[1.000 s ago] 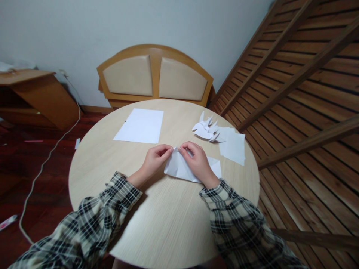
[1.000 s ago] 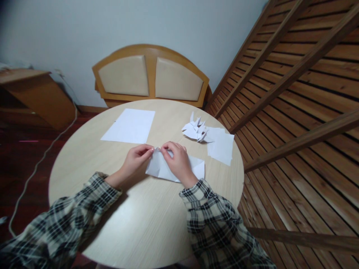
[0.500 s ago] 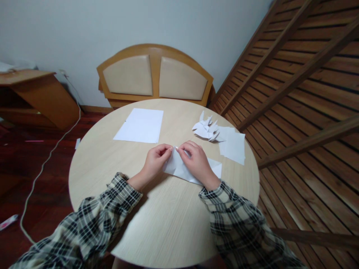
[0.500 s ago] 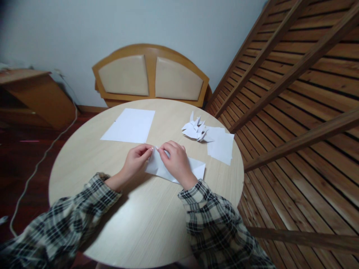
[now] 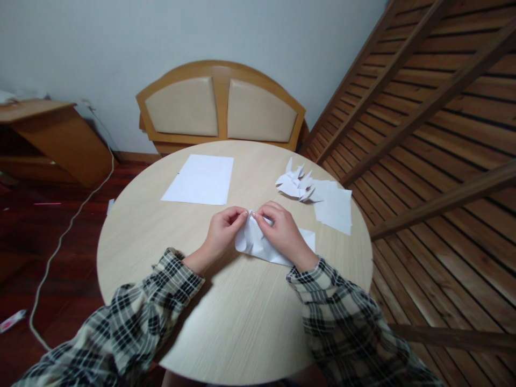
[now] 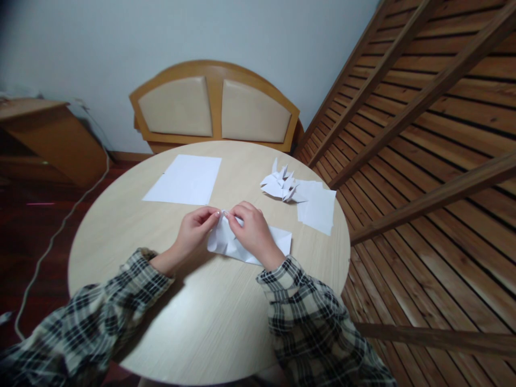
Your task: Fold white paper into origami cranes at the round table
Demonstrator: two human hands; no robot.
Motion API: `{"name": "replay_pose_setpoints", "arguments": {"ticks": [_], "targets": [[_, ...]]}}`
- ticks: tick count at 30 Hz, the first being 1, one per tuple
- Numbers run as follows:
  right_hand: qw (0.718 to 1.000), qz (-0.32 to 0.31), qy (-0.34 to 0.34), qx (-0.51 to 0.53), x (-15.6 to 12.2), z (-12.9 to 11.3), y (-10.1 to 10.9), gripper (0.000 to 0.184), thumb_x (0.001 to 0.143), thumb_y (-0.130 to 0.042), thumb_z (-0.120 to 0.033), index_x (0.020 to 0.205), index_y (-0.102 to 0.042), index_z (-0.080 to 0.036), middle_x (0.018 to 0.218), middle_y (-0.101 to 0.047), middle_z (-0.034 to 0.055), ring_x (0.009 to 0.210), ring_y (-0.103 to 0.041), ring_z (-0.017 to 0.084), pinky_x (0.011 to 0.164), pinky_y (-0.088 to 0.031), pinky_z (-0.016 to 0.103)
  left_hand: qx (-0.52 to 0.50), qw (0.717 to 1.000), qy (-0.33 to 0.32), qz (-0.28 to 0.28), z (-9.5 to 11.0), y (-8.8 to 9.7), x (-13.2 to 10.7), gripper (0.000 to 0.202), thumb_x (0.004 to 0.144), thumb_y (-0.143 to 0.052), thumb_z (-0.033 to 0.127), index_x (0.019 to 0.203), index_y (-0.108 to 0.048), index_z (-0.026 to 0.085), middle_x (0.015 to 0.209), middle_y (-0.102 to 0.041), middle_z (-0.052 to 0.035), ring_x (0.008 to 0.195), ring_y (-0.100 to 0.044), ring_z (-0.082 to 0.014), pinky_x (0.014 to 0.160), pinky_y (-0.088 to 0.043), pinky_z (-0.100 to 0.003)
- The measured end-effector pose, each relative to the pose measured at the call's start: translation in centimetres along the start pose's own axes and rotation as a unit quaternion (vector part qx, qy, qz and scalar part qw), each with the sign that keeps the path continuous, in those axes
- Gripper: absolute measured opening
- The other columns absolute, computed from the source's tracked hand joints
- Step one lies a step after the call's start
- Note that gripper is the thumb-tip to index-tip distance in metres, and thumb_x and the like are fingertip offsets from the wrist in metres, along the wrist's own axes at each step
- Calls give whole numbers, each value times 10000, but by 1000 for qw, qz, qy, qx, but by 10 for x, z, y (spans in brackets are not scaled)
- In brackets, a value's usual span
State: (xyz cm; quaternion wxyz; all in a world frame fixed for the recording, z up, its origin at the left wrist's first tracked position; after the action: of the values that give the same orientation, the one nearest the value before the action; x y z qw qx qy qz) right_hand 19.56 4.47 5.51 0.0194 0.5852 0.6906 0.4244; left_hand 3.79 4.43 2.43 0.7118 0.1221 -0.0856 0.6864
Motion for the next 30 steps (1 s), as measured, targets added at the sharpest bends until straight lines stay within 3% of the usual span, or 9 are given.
{"name": "replay_pose_setpoints", "arguments": {"ticks": [16, 30], "targets": [[1000, 23, -1, 1, 0, 0, -3, 195, 875, -560, -160, 685, -558, -199, 740, -589, 20, 747, -569, 165, 685, -430, 298, -7, 1000, -11, -7, 0, 0, 2, 198, 799, -665, 349, 757, -690, 156, 712, -676, -29, 624, -555, -126, 577, -447, -243], [999, 30, -8, 17, 0, 4, -2, 190, 873, -569, -176, 684, -569, -197, 733, -598, 16, 741, -575, 163, 679, -434, 296, -41, 998, 33, -16, 0, -2, 1, 192, 760, -711, 333, 795, -728, 145, 751, -707, -52, 638, -569, -126, 577, -451, -243]]}}
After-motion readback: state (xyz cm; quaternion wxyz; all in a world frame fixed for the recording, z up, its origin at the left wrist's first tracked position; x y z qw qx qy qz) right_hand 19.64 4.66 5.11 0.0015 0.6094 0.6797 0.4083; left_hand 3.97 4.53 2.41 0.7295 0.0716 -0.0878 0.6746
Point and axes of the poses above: each hand's wrist, its own x-axis towards the middle knuckle, its own y-axis out of the back of the hand, z = x × y, the point moved 2 cm from there along x, towards the middle knuckle
